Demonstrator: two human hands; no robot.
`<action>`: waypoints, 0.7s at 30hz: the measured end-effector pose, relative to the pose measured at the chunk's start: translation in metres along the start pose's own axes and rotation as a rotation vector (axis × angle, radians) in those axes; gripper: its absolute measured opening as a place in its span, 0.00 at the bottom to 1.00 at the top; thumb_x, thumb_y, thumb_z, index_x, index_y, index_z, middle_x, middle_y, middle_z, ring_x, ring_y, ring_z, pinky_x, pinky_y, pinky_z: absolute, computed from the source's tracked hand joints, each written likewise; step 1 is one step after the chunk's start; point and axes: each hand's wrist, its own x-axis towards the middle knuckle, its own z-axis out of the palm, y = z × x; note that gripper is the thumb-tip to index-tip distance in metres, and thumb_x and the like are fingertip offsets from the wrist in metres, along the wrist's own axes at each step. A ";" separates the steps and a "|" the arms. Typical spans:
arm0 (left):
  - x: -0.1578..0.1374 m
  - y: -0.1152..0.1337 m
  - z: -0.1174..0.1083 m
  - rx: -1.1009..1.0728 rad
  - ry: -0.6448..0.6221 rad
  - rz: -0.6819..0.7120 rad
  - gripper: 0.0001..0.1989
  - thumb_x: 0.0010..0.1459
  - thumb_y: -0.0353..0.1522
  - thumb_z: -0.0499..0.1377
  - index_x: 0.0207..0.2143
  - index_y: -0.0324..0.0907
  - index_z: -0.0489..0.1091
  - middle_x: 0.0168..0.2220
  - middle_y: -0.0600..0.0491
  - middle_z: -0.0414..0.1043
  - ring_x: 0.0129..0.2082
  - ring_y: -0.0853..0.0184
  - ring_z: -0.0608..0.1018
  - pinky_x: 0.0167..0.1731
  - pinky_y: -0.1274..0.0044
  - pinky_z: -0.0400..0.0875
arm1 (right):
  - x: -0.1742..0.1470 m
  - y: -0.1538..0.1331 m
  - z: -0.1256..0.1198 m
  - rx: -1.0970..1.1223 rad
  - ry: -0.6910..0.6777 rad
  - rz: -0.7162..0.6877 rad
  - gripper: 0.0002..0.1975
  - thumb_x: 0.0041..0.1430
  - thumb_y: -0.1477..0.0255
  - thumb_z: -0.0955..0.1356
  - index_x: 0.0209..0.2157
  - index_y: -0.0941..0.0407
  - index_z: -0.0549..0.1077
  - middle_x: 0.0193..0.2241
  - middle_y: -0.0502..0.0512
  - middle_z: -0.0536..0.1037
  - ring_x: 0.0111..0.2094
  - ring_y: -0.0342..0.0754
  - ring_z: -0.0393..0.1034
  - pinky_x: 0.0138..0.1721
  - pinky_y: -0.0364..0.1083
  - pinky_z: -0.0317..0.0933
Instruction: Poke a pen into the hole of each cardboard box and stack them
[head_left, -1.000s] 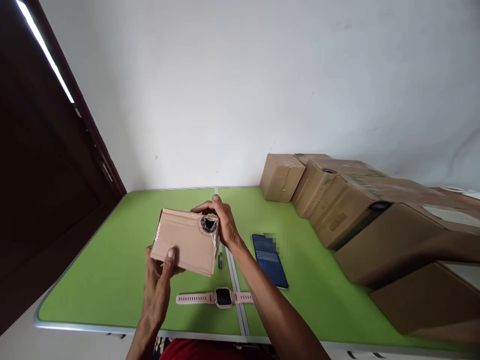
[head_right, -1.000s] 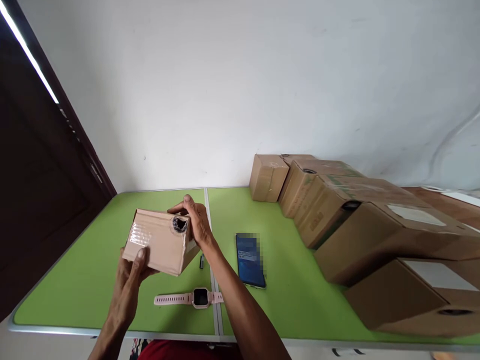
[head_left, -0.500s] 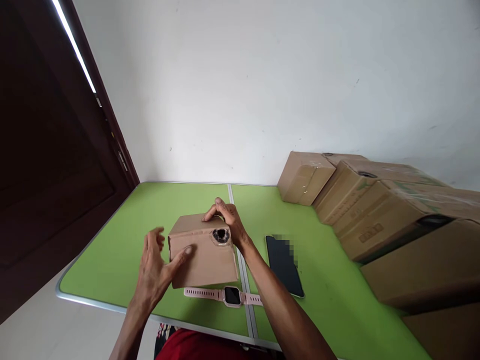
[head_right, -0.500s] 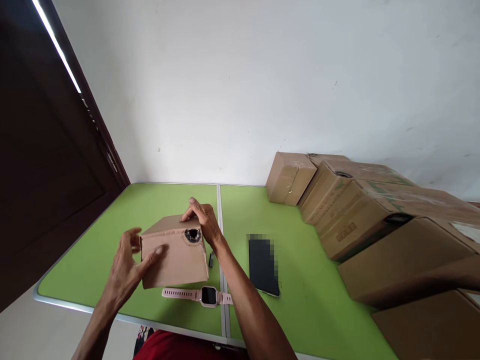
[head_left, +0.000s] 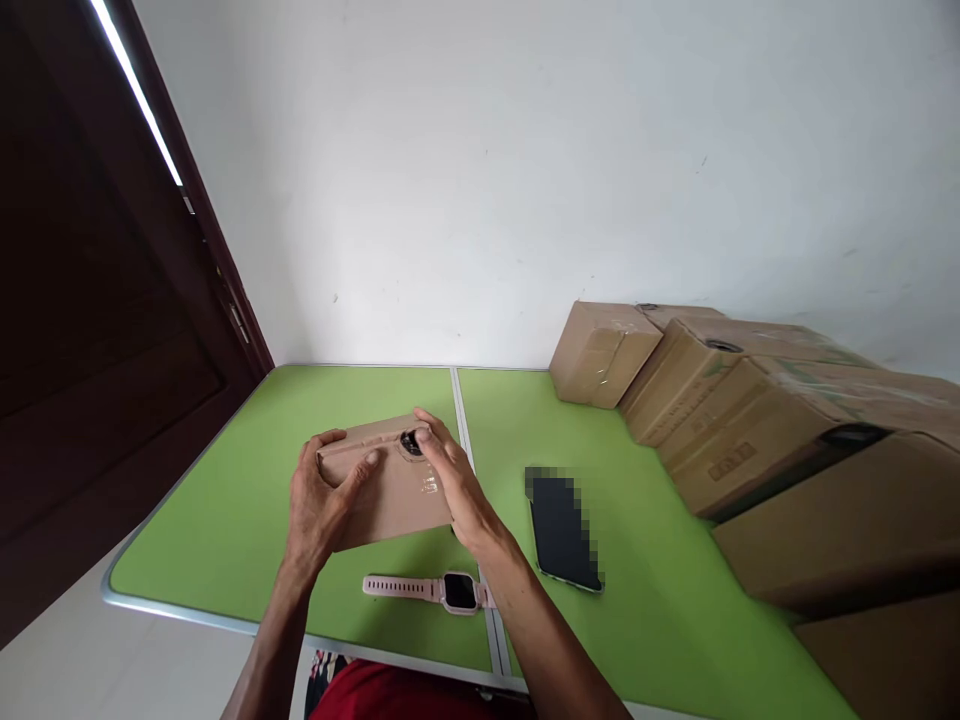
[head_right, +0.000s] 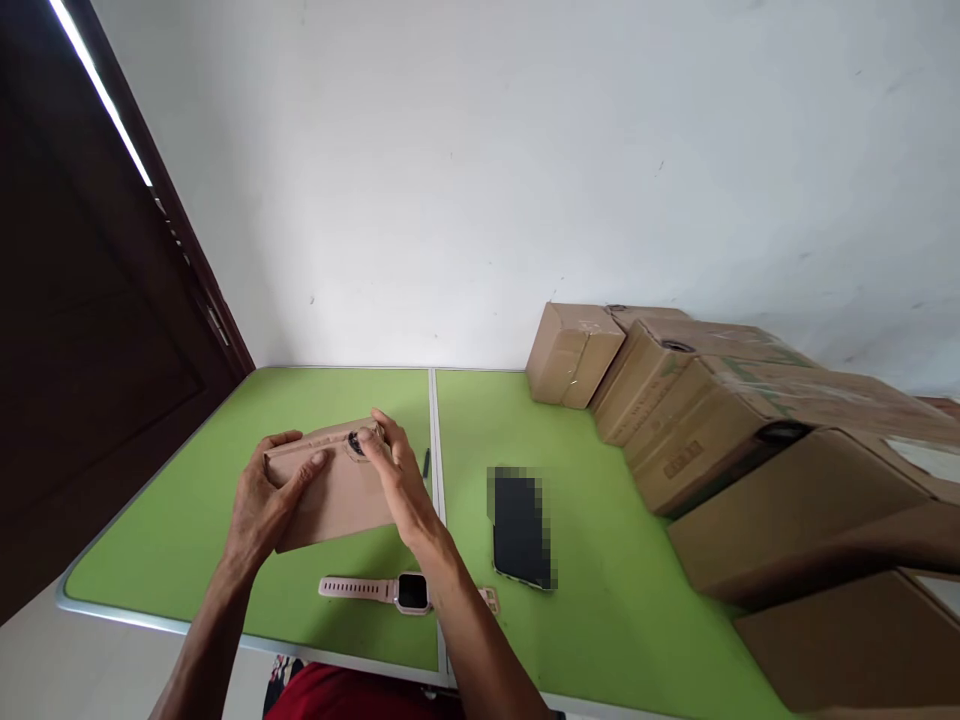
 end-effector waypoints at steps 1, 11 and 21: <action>0.000 0.000 -0.001 -0.004 0.004 0.001 0.40 0.49 0.61 0.71 0.54 0.44 0.77 0.50 0.41 0.82 0.48 0.47 0.84 0.51 0.58 0.79 | -0.004 -0.002 0.002 0.005 -0.001 -0.017 0.42 0.59 0.36 0.73 0.67 0.44 0.75 0.72 0.58 0.72 0.74 0.68 0.61 0.72 0.68 0.58; -0.013 0.003 -0.012 -0.046 0.041 -0.058 0.42 0.48 0.62 0.71 0.55 0.43 0.76 0.47 0.43 0.83 0.44 0.50 0.84 0.47 0.62 0.80 | -0.021 -0.017 0.019 -0.135 -0.016 -0.107 0.31 0.67 0.52 0.69 0.66 0.50 0.74 0.72 0.58 0.71 0.73 0.65 0.63 0.71 0.63 0.61; -0.022 0.008 -0.017 -0.098 -0.089 -0.140 0.45 0.43 0.65 0.70 0.50 0.38 0.79 0.44 0.40 0.85 0.39 0.51 0.85 0.36 0.68 0.77 | -0.030 -0.058 0.013 -0.410 -0.125 -0.212 0.30 0.69 0.62 0.65 0.69 0.54 0.71 0.71 0.62 0.71 0.73 0.64 0.63 0.71 0.59 0.63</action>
